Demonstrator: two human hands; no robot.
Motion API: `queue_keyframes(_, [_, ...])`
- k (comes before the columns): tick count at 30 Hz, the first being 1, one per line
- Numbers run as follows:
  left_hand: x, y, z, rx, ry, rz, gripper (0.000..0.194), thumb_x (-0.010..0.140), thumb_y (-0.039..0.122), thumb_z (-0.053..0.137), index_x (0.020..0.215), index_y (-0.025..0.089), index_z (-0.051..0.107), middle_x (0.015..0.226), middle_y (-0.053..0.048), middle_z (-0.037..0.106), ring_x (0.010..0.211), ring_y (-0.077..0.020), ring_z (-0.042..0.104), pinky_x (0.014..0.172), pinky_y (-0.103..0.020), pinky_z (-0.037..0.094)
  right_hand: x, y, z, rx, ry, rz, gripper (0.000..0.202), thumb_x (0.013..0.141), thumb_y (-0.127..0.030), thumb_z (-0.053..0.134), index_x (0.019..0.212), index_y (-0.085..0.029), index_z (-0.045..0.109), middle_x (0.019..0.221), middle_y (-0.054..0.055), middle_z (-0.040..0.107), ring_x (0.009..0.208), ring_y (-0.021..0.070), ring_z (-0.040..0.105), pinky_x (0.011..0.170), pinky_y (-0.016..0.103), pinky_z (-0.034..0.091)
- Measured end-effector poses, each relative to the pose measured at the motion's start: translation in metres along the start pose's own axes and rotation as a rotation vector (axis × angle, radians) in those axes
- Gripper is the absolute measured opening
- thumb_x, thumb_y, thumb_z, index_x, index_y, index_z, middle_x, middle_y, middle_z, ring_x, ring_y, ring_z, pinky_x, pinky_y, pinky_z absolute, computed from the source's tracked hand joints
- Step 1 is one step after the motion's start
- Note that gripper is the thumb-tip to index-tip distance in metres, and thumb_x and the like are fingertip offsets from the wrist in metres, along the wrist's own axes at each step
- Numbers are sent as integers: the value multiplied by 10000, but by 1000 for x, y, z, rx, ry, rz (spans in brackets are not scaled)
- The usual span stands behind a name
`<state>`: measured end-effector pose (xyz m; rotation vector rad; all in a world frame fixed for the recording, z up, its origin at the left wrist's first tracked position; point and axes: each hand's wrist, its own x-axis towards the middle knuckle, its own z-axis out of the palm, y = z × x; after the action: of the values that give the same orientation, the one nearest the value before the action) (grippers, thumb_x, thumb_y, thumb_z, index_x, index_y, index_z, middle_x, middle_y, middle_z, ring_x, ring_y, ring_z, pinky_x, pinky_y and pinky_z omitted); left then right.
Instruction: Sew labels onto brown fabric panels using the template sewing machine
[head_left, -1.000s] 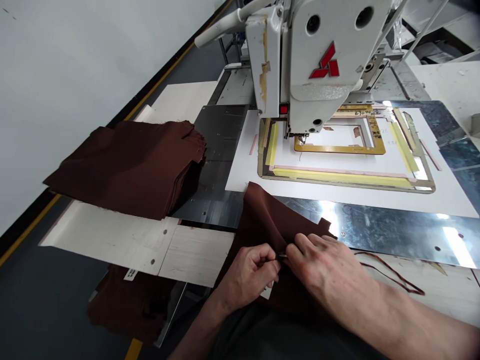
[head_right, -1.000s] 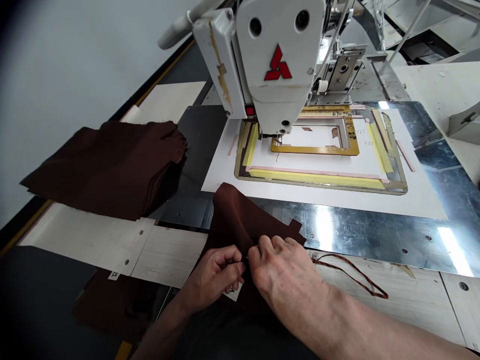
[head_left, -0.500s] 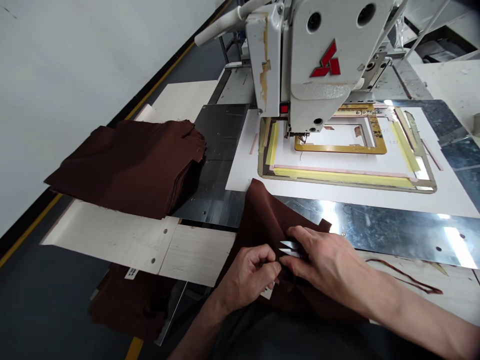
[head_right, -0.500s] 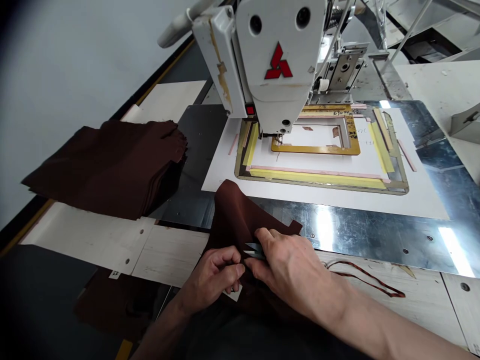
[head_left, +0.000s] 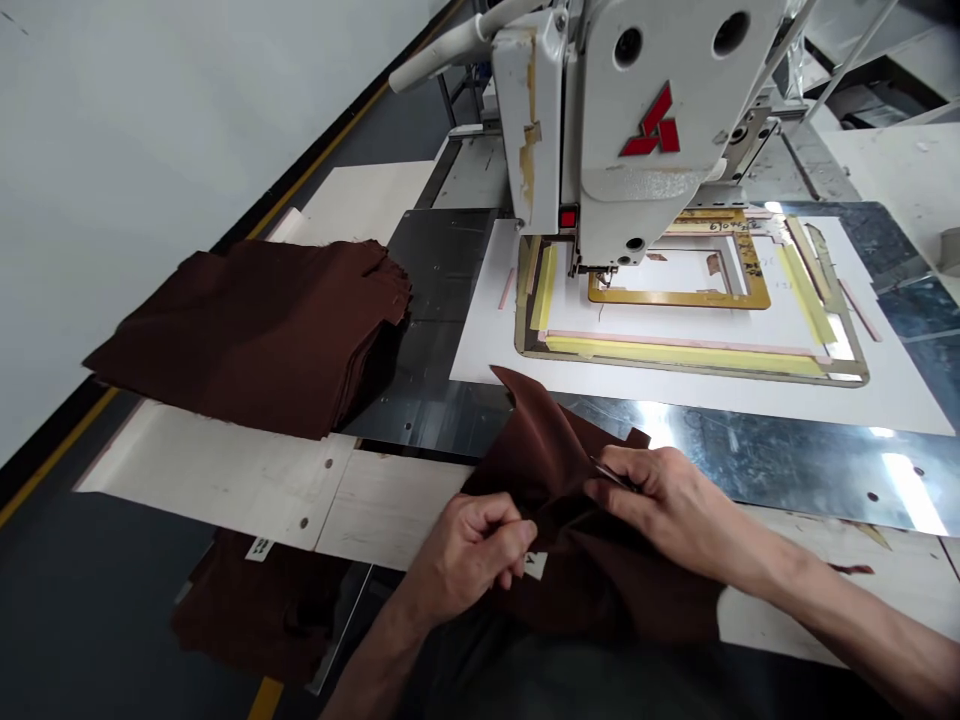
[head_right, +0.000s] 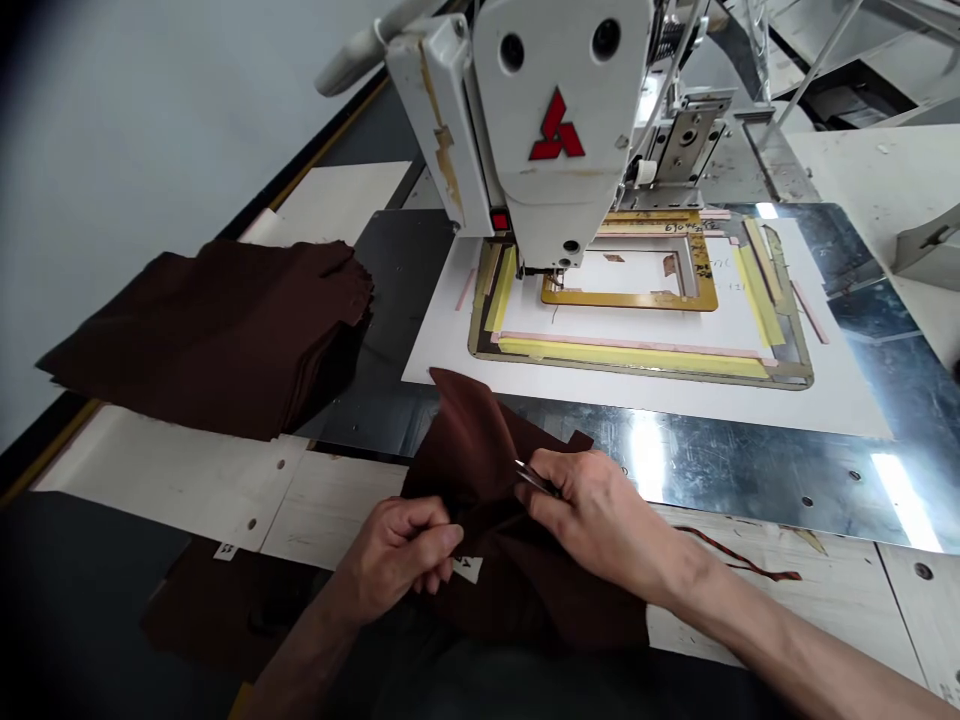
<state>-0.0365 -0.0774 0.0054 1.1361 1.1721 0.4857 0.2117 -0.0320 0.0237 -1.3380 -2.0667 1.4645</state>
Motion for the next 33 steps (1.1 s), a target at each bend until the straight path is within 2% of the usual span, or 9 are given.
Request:
queue_keyframes(4, [1,1,6,87,59,4,351,952,302,568,629,182,499,565,19,591,515,-108,568,491,-198,428,-1,5,1,-171,41,27,260,985,-235,497,747,-232,393,628,-59,444,555,128,368,543,288,280])
queue_keyframes(8, [8,5,18,219,115,-43,145,923,235,560,785,204,531,644,61,502,552,-97,528,501,-198,389,-8,-2,3,-444,143,7,99,959,-247,569,927,-237,476,696,-51,569,533,146,454,524,293,247])
queue_keyframes(10, [10,5,20,228,113,-53,80,925,216,535,844,217,541,650,70,480,556,-97,512,510,-202,384,-12,-10,5,-556,221,-59,142,964,-299,606,994,-230,486,804,-21,624,570,162,524,527,295,256])
queue_keyframes(12, [11,3,21,225,118,-45,91,929,207,513,841,221,528,647,73,463,557,-95,496,516,-206,378,-15,-20,9,-656,240,-148,144,974,-307,612,961,-228,492,847,1,620,633,182,570,543,305,272])
queue_keyframes(16, [11,1,22,223,138,-18,123,920,180,496,803,220,500,668,71,456,560,-91,491,518,-211,368,-10,-29,17,-831,176,-261,144,953,-162,603,862,-220,507,788,15,591,675,196,574,582,332,296])
queue_keyframes(19, [11,0,23,233,138,-5,128,914,167,494,796,217,507,667,68,461,559,-93,491,518,-216,367,-3,-26,18,-887,163,-269,157,929,-104,605,839,-209,531,777,23,600,669,189,574,594,338,308])
queue_keyframes(33, [12,2,22,202,117,-18,112,904,175,495,806,213,534,658,70,472,524,-87,508,472,-199,361,3,-20,18,-922,93,-267,141,938,-98,589,852,-203,548,808,33,592,692,204,573,600,342,323])
